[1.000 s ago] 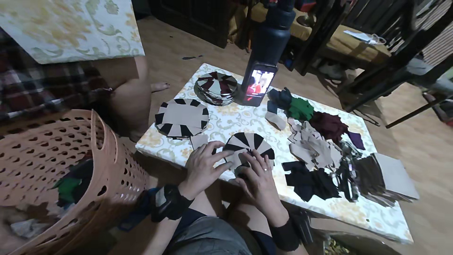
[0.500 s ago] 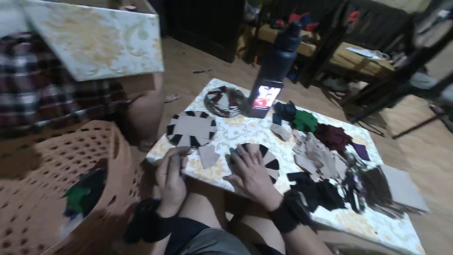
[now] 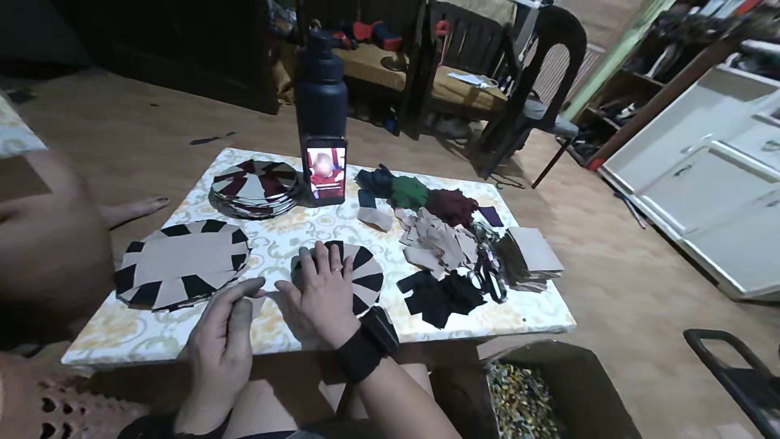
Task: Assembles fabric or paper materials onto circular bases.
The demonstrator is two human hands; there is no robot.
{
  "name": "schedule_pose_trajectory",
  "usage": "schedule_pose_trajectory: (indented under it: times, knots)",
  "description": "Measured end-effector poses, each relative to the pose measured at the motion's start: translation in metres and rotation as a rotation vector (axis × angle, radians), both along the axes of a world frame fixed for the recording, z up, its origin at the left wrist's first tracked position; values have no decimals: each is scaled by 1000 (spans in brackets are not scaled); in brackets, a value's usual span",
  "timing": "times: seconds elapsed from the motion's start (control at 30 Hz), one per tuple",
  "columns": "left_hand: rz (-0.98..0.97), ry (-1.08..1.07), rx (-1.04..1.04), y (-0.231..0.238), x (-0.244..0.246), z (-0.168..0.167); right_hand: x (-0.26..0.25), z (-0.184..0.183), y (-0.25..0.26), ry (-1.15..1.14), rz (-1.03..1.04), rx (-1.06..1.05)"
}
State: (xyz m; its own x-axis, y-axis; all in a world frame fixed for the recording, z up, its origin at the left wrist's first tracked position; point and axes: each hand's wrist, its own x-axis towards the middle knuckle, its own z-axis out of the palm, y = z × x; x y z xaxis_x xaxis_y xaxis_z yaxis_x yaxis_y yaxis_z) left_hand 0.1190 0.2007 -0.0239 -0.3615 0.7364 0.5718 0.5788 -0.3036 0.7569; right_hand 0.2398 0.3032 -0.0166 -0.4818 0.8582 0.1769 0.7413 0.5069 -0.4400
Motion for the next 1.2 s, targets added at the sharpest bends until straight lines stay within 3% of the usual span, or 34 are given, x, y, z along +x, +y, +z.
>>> schedule_pose_trajectory:
  times: [0.17, 0.33, 0.43, 0.6, 0.83, 1.2]
  knots:
    - [124, 238, -162, 15, -4, 0, 42, 9, -19, 333, 60, 210]
    - [127, 348, -259, 25, -8, -6, 100, 0, -29, 380, 55, 248]
    - [124, 343, -207, 23, -7, -9, 122, -7, -36, 366, 67, 266]
    - [142, 290, 13, 17, -8, -21, 123, -13, -59, 421, 179, 247]
    - [88, 332, -249, 22, -7, -13, 115, -23, -68, 474, 247, 229]
    - [113, 397, -281, 24, -7, -13, 145, -23, -67, 507, 174, 292]
